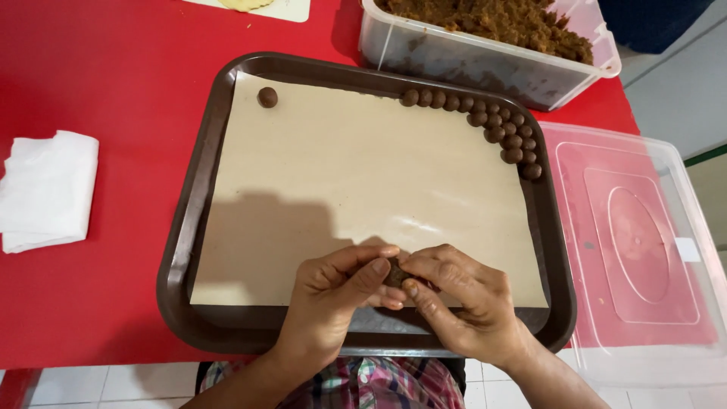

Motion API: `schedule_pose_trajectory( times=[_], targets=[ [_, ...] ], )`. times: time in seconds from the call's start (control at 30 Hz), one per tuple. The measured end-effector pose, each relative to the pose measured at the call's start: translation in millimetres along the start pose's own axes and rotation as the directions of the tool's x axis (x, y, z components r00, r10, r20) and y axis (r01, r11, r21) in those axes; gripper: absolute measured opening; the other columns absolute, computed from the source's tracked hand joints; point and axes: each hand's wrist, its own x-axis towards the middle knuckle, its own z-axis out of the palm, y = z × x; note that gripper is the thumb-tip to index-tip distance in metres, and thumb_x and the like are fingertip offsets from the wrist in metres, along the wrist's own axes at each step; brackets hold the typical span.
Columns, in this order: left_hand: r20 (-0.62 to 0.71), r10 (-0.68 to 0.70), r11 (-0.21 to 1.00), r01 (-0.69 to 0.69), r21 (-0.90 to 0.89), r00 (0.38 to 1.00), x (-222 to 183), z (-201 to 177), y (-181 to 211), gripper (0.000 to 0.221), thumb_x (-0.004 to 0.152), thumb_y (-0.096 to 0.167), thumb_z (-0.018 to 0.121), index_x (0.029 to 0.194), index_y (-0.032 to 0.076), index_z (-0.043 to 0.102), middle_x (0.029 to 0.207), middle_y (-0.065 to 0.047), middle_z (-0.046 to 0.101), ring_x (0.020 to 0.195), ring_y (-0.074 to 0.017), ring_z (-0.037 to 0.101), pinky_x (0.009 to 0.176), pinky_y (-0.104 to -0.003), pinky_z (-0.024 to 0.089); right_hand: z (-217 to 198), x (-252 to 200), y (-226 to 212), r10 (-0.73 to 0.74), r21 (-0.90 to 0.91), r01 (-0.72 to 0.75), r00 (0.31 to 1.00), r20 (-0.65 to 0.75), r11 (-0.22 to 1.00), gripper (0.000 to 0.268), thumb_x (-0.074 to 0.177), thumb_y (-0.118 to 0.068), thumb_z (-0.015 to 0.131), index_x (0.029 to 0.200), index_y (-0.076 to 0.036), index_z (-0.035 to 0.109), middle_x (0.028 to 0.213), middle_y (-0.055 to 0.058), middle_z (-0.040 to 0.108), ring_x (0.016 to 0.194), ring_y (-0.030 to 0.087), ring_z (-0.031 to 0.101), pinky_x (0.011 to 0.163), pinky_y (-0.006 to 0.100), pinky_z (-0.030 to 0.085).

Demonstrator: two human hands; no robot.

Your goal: Rolling small portions of brown filling into uniform balls and arranging them in rows on a parchment-lined tray.

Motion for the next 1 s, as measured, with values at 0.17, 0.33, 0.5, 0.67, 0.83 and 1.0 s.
schedule_pose_trajectory(
  times=[0.17,0.33,0.5,0.67,0.83,1.0],
  targets=[
    [0.122,0.053,0.998,-0.050,-0.034,0.991,-1,-10,-12,0.032,0.090,0.003,0.074,0.119,-0.009,0.070,0.090,-0.024,0.076,0.074,-0.0304,0.077,0.068,-0.036,0.070,3,2,-5,0.059,0.035,-0.059,0.998,-0.006,0.998,0.015,0.096,-0.005,0.062,0.105,0.006,0.068,0.094,0.016,0.073,0.080,0.023,0.075,0.074,0.027,0.063],
    [0.143,-0.015,1.000,0.013,0.018,0.990,-2,-3,6,0.024,0.095,0.015,0.071,0.104,-0.007,0.075,0.072,-0.019,0.075,0.061,-0.0241,0.074,0.058,-0.034,0.066,-4,10,-9,-0.015,-0.003,0.015,0.999,0.048,1.000,0.020,0.093,-0.004,0.067,0.109,0.008,0.067,0.099,0.015,0.074,0.088,0.027,0.076,0.076,0.030,0.065],
    [0.139,-0.112,0.993,0.114,-0.006,0.984,-3,-5,5,0.026,0.094,0.019,0.072,0.101,-0.005,0.077,0.068,-0.018,0.073,0.056,-0.0240,0.072,0.055,-0.038,0.065,-1,10,-15,-0.036,-0.026,0.038,0.998,0.054,0.999,0.017,0.094,-0.004,0.064,0.104,0.009,0.068,0.093,0.017,0.073,0.080,0.025,0.077,0.068,0.027,0.064],
    [0.196,-0.098,0.992,0.111,-0.056,0.976,-5,-8,8,0.022,0.095,0.017,0.072,0.103,-0.004,0.077,0.071,-0.017,0.075,0.059,-0.0260,0.073,0.056,-0.039,0.066,2,6,-15,0.113,0.097,-0.115,0.993,0.022,0.989,0.016,0.096,-0.006,0.061,0.103,0.006,0.068,0.087,0.014,0.072,0.069,0.018,0.074,0.063,0.025,0.060],
    [0.183,-0.138,0.986,0.153,-0.069,0.973,-6,-9,6,0.020,0.096,0.015,0.072,0.099,-0.004,0.075,0.078,-0.018,0.075,0.054,-0.0237,0.071,0.052,-0.037,0.063,-3,7,-19,0.085,0.028,-0.087,0.995,0.060,0.996,0.018,0.093,-0.006,0.066,0.107,0.005,0.069,0.095,0.016,0.073,0.079,0.022,0.076,0.071,0.026,0.062],
    [0.180,-0.147,0.989,0.145,0.024,0.973,-7,-11,1,0.025,0.098,0.019,0.068,0.102,-0.005,0.076,0.068,-0.018,0.073,0.058,-0.0251,0.073,0.057,-0.036,0.064,5,10,-24,0.060,-0.036,-0.059,0.998,0.032,0.998,0.012,0.094,-0.004,0.062,0.098,0.005,0.069,0.086,0.014,0.072,0.072,0.021,0.073,0.068,0.027,0.059]
  ],
)
